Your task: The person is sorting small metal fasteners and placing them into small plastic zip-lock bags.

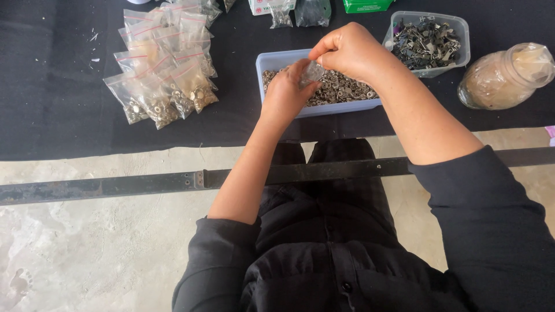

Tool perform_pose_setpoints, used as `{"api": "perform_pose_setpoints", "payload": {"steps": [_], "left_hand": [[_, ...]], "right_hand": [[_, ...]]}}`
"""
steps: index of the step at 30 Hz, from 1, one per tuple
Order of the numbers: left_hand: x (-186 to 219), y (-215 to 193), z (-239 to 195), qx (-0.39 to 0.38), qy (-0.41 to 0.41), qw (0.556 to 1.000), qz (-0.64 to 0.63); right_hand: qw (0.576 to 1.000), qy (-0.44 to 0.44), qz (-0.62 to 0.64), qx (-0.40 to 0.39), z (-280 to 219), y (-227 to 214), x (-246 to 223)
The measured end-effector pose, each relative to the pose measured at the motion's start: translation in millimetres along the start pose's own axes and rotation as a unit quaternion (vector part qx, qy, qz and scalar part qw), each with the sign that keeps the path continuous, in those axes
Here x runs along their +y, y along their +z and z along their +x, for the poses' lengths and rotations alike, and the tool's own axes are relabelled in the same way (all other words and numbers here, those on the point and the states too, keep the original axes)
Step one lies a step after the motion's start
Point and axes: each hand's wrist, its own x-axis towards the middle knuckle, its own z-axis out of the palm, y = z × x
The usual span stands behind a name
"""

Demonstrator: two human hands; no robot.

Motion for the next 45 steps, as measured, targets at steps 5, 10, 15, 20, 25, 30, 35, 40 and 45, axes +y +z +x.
{"api": "perform_pose_setpoints", "payload": {"steps": [5, 10, 15, 20, 25, 30, 35, 40, 45], "left_hand": [[-4, 2, -1, 0.006, 0.008, 1.0, 0.006], [-9, 4, 2, 0.022, 0.006, 1.0, -0.004], [9, -24, -7, 0.038, -0.043, 0.906, -0.419], [-3, -28, -5, 0.031, -0.021, 0.834, -0.55], [3, -32, -13, -0.024, 0.049, 0.767, -0.639], [27, -38, -20, -0.013, -0.023, 0.752, -0.659], [43, -30, -30, -0.08, -0.056, 0.745, -0.66], [58, -10, -44, -0.129, -0.091, 0.76, -0.63], [38, 27, -62, -0.145, 0.036, 0.816, -0.559]], "right_hand": [[1.0, -0.019, 0.005, 0.008, -1, -4, 8], [1.0, -0.023, -0.016, 0.003, 5, -6, 34], [0.978, 0.051, -0.166, -0.117, -2, 1, 48], [0.974, 0.063, -0.159, -0.146, -3, 10, 62], [0.977, 0.03, -0.166, -0.134, -1, 19, 75], [0.988, -0.141, -0.047, 0.031, -4, 29, 92], [0.946, -0.268, 0.128, 0.13, -26, 37, 95], [0.932, -0.185, 0.311, 0.015, -63, 33, 84], [0.923, -0.261, 0.255, 0.123, -84, 45, 95]]}}
